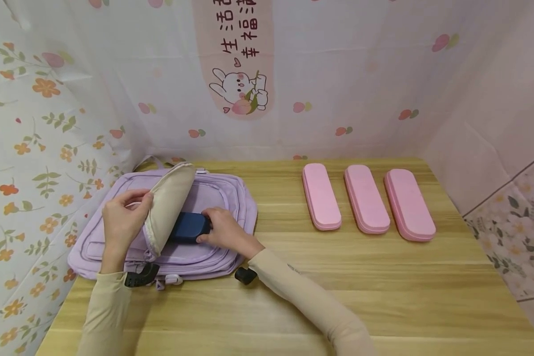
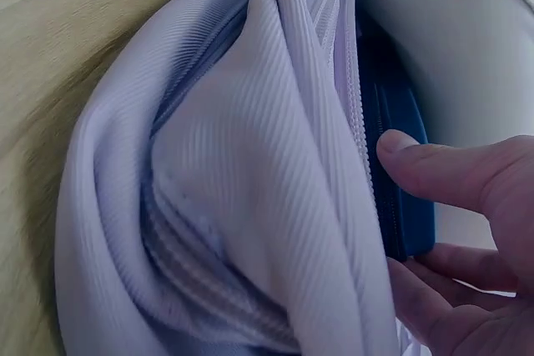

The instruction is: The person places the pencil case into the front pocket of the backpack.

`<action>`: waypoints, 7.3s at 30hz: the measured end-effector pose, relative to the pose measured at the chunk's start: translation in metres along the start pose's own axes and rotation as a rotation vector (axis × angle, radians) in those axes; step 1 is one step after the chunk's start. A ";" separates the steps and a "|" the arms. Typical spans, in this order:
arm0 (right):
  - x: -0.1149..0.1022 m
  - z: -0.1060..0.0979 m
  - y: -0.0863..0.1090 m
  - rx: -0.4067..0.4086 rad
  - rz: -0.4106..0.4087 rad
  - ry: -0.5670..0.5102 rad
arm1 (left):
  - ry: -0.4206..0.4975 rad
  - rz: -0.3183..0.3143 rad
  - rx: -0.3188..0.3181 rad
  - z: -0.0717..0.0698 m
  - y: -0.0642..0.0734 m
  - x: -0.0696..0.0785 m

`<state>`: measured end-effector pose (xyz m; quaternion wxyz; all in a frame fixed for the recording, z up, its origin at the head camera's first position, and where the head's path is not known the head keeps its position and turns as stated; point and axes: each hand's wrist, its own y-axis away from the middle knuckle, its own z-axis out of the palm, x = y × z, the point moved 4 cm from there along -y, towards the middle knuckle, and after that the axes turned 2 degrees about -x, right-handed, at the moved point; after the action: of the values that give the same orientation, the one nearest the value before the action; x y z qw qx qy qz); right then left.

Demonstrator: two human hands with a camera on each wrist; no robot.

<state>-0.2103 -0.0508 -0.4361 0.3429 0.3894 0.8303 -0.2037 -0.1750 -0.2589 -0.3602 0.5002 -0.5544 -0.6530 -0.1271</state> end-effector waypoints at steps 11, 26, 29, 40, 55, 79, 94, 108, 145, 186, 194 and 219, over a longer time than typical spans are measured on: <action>-0.003 0.007 -0.011 0.024 0.016 0.008 | 0.028 -0.015 -0.007 0.001 0.000 -0.002; 0.010 -0.032 0.014 0.144 -0.081 0.067 | 0.039 0.004 -0.019 0.003 0.003 -0.003; 0.018 -0.047 0.021 0.229 -0.113 0.092 | 0.044 0.002 -0.021 0.003 0.004 -0.003; 0.052 -0.089 0.045 0.277 0.009 0.161 | 0.048 0.001 -0.035 0.008 0.005 -0.002; 0.101 -0.138 0.085 0.294 0.190 0.174 | 0.022 -0.013 -0.042 0.009 0.008 -0.001; 0.157 -0.147 0.143 0.414 0.462 0.260 | 0.035 -0.033 -0.032 0.007 0.010 -0.007; 0.163 -0.149 0.166 0.478 0.559 0.233 | 0.047 -0.032 -0.039 0.008 0.007 -0.008; 0.137 -0.153 0.161 0.647 0.327 0.181 | 0.089 -0.026 -0.050 0.010 0.007 -0.007; 0.058 -0.094 0.079 0.331 -0.050 0.069 | 0.124 0.006 -0.050 0.015 0.009 -0.008; 0.029 -0.062 -0.009 0.208 0.104 0.132 | 0.213 0.012 -0.070 0.015 0.015 -0.001; 0.021 -0.053 -0.018 0.180 0.088 0.164 | 0.245 0.015 -0.082 0.017 0.015 -0.001; 0.015 -0.030 -0.037 0.197 0.055 0.125 | 0.247 -0.001 -0.104 0.021 0.019 -0.004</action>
<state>-0.2594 -0.0474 -0.4239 0.2562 0.4559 0.8148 -0.2501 -0.1704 -0.2399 -0.3806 0.5475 -0.5591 -0.5792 -0.2284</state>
